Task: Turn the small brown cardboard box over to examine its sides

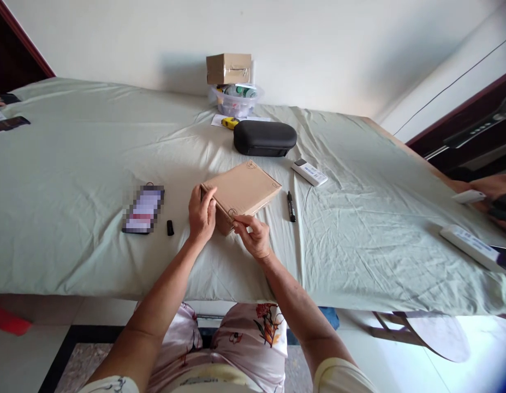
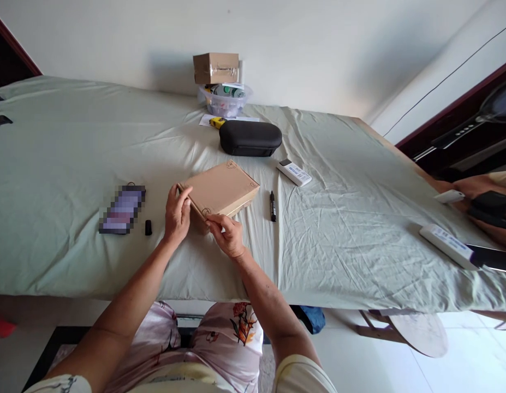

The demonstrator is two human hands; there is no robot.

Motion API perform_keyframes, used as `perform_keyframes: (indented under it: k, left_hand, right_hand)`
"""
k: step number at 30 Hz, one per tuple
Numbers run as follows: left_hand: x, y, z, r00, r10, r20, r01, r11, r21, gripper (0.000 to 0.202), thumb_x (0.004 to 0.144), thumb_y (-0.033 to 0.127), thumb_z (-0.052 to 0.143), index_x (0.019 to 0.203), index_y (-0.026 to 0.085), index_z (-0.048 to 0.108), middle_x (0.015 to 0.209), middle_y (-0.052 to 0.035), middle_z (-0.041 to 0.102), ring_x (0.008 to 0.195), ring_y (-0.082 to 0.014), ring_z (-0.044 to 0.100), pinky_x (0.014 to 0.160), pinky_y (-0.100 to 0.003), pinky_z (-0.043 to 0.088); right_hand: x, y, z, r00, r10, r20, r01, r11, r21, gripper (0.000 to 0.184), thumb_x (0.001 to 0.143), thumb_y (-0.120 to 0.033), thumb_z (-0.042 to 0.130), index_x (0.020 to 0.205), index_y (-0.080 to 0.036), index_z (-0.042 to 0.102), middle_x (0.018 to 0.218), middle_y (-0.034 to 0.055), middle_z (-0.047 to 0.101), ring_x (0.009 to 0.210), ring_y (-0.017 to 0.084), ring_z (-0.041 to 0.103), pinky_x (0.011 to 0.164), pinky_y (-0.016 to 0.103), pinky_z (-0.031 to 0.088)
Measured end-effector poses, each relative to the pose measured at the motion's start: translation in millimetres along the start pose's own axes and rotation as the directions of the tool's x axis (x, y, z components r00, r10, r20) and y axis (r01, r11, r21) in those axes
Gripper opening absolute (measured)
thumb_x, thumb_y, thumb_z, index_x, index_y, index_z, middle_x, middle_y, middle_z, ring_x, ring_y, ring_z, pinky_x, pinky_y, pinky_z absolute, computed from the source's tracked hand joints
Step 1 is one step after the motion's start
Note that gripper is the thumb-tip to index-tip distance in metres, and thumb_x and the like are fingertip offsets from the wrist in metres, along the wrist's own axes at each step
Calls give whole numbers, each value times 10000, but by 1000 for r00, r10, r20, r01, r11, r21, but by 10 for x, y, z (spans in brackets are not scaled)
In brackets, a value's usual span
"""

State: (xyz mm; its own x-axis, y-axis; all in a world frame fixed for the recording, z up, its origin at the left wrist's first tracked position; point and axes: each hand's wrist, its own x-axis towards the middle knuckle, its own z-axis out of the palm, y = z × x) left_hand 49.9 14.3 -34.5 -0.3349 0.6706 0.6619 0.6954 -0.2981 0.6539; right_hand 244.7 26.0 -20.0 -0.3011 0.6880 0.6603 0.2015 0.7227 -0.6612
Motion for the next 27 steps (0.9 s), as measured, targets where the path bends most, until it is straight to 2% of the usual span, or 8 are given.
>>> perform_keyframes:
  k: [2,4,6,8,12,17,23,27]
  left_hand:
    - [-36,29,27,995,94,42,-94,996,1,550,1160,541,361,1429,236,731,1768,-190,418,1672,-349,423,1354,-564,395]
    - [-74,60,56,974,210,88,-208,978,-30,536,1137,584,417,1416,261,742,1835,-145,312,1725,-379,319,1383,-605,349]
    - [-107,81,84,949,296,111,-291,955,-59,548,1095,642,501,1426,270,730,1852,-129,277,1743,-405,263,1389,-639,330]
    - [-128,88,106,942,319,102,-314,948,-59,523,1073,627,574,1431,275,720,1841,-130,298,1745,-405,255,1384,-651,339]
    - [-126,92,114,957,274,90,-272,962,-38,410,1098,546,572,1359,293,763,1759,-117,446,1726,-366,320,1372,-660,365]
    - [-74,136,73,973,219,68,-211,972,-99,438,1116,550,503,1244,267,811,1611,-134,612,1649,-331,467,1361,-629,412]
    - [16,93,-34,983,161,91,-144,975,-167,521,1126,586,435,1213,237,814,1625,-152,606,1638,-320,484,1379,-616,383]
    - [70,47,-105,992,98,83,-80,977,-198,553,1130,610,409,1204,233,807,1633,-159,603,1623,-323,500,1380,-615,371]
  right_hand:
    - [-4,-6,46,998,58,-34,-57,998,15,246,1075,-449,661,1098,-249,802,702,-8,780,532,108,690,547,235,587]
    - [-6,-9,85,992,109,-56,-106,993,59,276,1085,-459,633,1125,-246,805,680,-19,764,510,97,668,541,229,590]
    - [-7,-2,111,987,143,-72,-136,986,101,300,1082,-477,625,1114,-244,812,735,-8,793,506,86,660,536,227,595]
    - [-5,17,122,981,175,-82,-164,979,120,315,1065,-501,640,1082,-243,822,770,5,809,519,87,668,533,229,596]
    - [38,92,79,961,251,-118,-233,962,145,316,1025,-509,677,1084,-239,830,721,-8,772,524,95,657,508,225,575]
    - [178,250,-146,878,335,-341,-316,942,114,279,982,-485,696,1005,-237,822,668,-39,700,487,80,572,478,214,507]
    - [257,456,-494,785,346,-515,-402,916,3,289,987,-477,664,1024,-238,821,635,-51,610,527,96,527,514,230,446]
    - [250,531,-566,779,312,-543,-395,918,-40,312,982,-506,671,1006,-232,818,707,-18,651,609,124,564,570,254,469]
